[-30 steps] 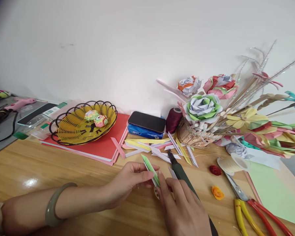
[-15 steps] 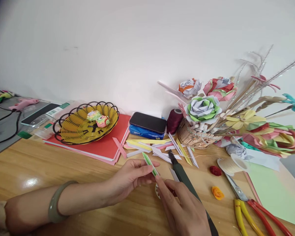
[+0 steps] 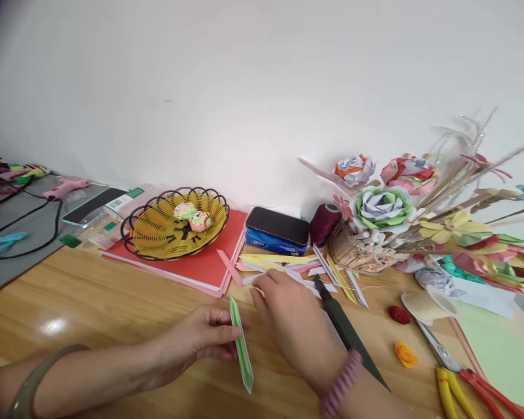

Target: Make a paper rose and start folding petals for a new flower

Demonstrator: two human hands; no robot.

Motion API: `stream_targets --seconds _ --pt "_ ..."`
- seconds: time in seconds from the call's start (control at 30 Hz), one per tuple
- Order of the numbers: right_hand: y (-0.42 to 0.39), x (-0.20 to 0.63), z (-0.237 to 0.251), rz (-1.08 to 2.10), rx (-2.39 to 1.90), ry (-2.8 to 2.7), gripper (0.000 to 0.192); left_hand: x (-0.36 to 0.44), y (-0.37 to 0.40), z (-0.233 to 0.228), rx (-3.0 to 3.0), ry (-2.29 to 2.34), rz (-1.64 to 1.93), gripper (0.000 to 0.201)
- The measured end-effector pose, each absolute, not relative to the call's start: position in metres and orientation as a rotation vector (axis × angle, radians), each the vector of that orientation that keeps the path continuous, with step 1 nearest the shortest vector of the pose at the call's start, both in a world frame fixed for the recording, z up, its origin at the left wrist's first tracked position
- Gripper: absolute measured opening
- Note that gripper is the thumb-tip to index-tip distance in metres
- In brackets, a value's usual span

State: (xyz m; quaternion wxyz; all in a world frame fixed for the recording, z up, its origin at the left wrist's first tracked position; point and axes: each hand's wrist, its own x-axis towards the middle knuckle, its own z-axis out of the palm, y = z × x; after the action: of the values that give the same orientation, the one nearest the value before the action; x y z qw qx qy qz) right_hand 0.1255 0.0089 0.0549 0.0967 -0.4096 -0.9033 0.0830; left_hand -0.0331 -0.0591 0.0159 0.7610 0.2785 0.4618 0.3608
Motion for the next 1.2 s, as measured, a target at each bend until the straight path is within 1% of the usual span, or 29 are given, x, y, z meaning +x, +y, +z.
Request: stream_targets --seconds 0.13,0.27,0.4,0.5,0.6,0.73,0.87,1.03,1.13,1.2 --pt "0.025 0.079 0.043 0.196 -1.21 -2.683 0.023 -0.046 -0.064 0.015 0.597 1.043 0.812 0.026" --pt "0.031 0.07 0.04 0.217 -1.189 -2.66 0.023 -0.056 -0.066 0.016 0.565 1.081 0.849 0.029" --pt "0.02 0.093 0.059 0.26 -1.146 -2.559 0.022 -0.061 -0.06 0.017 0.589 1.062 0.926 0.027" --pt "-0.001 0.116 0.066 0.326 -0.965 -2.405 0.015 -0.056 -0.051 0.019 0.618 1.025 0.989 0.025" --pt "-0.022 0.134 0.06 0.227 -0.883 -2.348 0.012 -0.045 -0.042 0.024 0.662 0.959 1.023 0.025" --pt "-0.034 0.146 0.046 0.188 -0.872 -2.314 0.016 -0.026 -0.037 0.03 0.739 0.872 0.995 0.024" --pt "-0.032 0.158 0.038 0.185 -0.878 -2.285 0.018 -0.01 -0.034 0.033 0.762 0.878 0.977 0.023" --pt "-0.027 0.177 0.032 0.314 -0.853 -2.325 0.028 0.003 -0.028 0.03 0.767 0.907 0.98 0.022" --pt "-0.025 0.186 0.028 0.381 -0.911 -2.308 0.028 0.01 -0.024 0.028 0.774 0.919 0.958 0.023" --pt "-0.024 0.189 0.026 0.362 -0.949 -2.281 0.026 0.015 -0.022 0.028 0.766 0.925 0.948 0.024"
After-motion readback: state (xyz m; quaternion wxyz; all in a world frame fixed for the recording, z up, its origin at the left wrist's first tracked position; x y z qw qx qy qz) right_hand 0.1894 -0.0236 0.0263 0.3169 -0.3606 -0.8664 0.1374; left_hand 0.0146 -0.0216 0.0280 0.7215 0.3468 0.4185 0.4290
